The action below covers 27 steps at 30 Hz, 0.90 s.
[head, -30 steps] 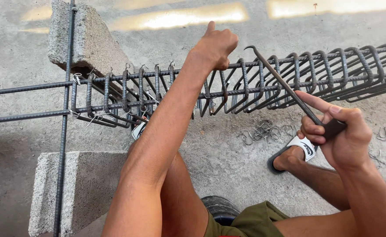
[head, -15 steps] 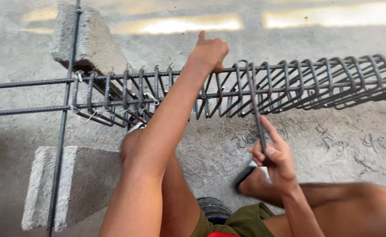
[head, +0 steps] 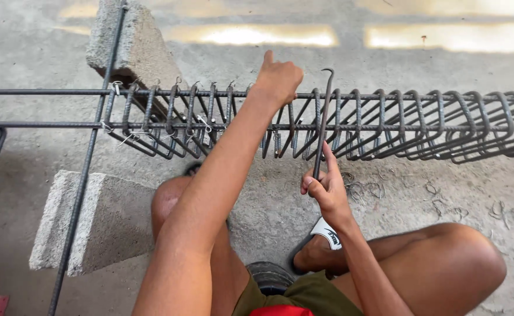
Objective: Tying rebar intersections with wire using a manual hook tool
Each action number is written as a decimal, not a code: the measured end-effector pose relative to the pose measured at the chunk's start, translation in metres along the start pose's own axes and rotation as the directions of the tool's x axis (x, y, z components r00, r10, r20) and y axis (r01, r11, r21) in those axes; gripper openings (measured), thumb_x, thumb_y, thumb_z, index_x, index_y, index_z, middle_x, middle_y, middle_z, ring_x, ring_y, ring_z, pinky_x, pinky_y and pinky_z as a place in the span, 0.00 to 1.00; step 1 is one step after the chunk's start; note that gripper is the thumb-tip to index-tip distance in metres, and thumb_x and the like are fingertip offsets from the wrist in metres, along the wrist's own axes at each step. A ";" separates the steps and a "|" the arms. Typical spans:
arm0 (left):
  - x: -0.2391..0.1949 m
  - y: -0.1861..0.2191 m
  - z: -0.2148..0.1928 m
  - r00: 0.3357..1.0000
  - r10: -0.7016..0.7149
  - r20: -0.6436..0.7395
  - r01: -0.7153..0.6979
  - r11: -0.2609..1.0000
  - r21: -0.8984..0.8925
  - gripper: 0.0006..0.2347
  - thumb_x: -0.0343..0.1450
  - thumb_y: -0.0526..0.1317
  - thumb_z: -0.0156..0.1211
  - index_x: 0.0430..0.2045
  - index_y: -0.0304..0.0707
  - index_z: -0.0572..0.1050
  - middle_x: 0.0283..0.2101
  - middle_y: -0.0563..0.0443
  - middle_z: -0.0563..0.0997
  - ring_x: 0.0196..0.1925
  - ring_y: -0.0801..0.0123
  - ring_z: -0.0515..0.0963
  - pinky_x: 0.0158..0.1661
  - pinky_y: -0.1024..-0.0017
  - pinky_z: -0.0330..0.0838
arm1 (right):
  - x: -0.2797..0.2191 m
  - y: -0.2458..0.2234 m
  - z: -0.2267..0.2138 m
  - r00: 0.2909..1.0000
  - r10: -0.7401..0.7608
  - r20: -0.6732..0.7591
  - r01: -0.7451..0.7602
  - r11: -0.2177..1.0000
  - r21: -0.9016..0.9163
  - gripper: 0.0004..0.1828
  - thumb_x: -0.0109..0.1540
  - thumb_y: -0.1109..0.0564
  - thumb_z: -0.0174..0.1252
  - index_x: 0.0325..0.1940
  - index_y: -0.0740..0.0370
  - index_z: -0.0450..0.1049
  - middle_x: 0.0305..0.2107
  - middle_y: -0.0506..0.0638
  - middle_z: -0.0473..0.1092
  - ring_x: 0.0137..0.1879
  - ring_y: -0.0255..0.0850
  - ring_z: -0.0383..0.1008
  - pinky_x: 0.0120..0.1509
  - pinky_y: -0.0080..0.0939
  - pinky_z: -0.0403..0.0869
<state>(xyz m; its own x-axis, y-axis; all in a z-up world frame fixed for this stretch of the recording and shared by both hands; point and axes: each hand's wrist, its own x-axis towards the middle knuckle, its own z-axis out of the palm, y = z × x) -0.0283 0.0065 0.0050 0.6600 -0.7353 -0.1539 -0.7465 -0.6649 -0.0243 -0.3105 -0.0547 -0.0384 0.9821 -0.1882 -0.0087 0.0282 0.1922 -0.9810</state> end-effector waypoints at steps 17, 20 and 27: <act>-0.029 -0.027 -0.004 0.996 0.088 0.013 -0.066 0.835 -0.547 0.06 0.70 0.42 0.64 0.33 0.42 0.81 0.31 0.67 0.89 0.35 0.74 0.84 0.62 0.54 0.50 | 0.004 0.011 0.051 0.989 0.101 -0.112 -0.121 0.974 -0.191 0.55 0.56 0.58 0.55 0.80 0.63 0.32 0.20 0.46 0.67 0.21 0.31 0.61 0.23 0.28 0.55; -0.024 -0.027 -0.004 0.995 0.100 0.016 -0.074 0.823 -0.563 0.05 0.71 0.42 0.64 0.33 0.43 0.81 0.30 0.69 0.89 0.34 0.77 0.84 0.61 0.54 0.51 | 0.014 0.010 0.054 0.990 0.100 -0.102 -0.122 0.965 -0.233 0.56 0.54 0.58 0.55 0.80 0.63 0.32 0.19 0.46 0.68 0.19 0.32 0.63 0.21 0.29 0.56; -0.025 -0.027 -0.009 0.996 0.086 -0.002 -0.071 0.807 -0.586 0.07 0.67 0.44 0.69 0.27 0.42 0.82 0.26 0.66 0.89 0.27 0.75 0.82 0.61 0.54 0.52 | 0.008 0.013 0.053 0.982 0.164 -0.093 -0.181 0.958 -0.222 0.55 0.53 0.60 0.54 0.81 0.60 0.35 0.20 0.46 0.68 0.22 0.31 0.61 0.25 0.29 0.55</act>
<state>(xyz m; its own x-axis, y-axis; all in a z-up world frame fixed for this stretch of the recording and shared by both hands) -0.0243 0.0418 0.0183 0.5931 -0.7904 -0.1533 -0.6003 -0.5611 0.5700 -0.2924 -0.0028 -0.0407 0.9519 -0.2424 -0.1873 -0.1919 0.0047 -0.9814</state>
